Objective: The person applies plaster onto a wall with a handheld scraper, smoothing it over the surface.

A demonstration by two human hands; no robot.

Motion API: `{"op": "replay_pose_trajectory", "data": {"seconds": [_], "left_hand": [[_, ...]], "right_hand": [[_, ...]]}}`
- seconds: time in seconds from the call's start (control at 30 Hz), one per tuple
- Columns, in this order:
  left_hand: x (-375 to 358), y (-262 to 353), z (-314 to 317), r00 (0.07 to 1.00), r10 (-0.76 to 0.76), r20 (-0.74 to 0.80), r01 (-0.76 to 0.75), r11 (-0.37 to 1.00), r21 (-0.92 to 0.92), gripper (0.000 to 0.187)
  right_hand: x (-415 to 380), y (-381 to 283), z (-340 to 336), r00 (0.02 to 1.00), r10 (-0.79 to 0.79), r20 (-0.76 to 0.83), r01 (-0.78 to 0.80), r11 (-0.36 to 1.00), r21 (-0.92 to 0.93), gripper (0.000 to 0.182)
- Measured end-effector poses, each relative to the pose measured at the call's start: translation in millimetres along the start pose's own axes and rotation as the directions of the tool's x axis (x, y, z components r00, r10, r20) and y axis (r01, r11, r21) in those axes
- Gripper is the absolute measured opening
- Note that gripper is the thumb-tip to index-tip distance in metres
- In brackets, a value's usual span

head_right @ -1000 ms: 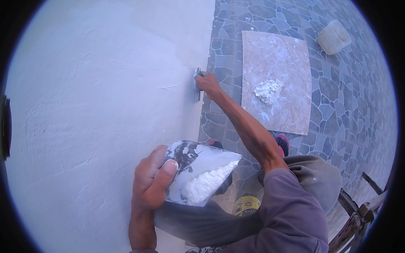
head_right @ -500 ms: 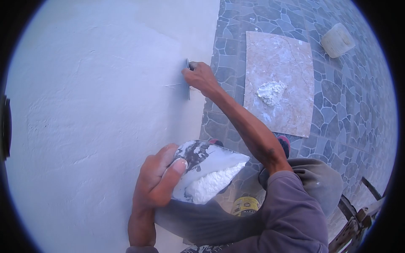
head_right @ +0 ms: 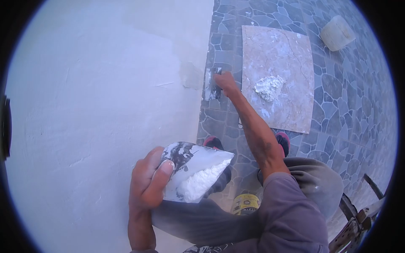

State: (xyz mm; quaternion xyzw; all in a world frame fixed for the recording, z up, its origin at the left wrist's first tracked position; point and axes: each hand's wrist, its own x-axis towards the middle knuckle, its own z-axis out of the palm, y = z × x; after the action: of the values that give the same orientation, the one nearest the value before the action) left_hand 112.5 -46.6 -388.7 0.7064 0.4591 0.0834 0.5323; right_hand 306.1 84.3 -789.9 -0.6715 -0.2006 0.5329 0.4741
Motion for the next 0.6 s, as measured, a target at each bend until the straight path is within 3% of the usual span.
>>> {"op": "replay_pose_trajectory", "data": {"seconds": [0.03, 0.13, 0.23, 0.33, 0.6], "left_hand": [[2, 1, 0, 1.0, -0.019, 0.02, 0.018, 1.0, 0.007, 0.023], [2, 0, 2, 1.0, -0.026, 0.015, 0.025, 0.999, 0.043, 0.024], [3, 3, -1, 0.999, -0.032, -0.01, 0.032, 0.998, 0.055, 0.023], [4, -2, -7, 1.0, -0.019, -0.015, 0.02, 0.998, 0.06, 0.023], [7, -7, -15, 0.999, -0.038, 0.003, 0.038, 0.999, 0.038, 0.023]], "right_hand": [[2, 11, 2, 1.0, 0.009, -0.001, -0.009, 0.999, -0.041, 0.039], [-8, 0, 11, 0.999, -0.006, -0.046, 0.004, 0.999, -0.043, 0.042], [-4, -6, 20, 0.994, -0.09, -0.056, 0.086, 0.993, -0.079, 0.028], [34, 28, 39, 0.984, -0.139, -0.11, 0.133, 0.989, -0.067, 0.033], [30, 2, 42, 0.985, -0.172, -0.001, 0.165, 0.945, -0.283, 0.033]]}}
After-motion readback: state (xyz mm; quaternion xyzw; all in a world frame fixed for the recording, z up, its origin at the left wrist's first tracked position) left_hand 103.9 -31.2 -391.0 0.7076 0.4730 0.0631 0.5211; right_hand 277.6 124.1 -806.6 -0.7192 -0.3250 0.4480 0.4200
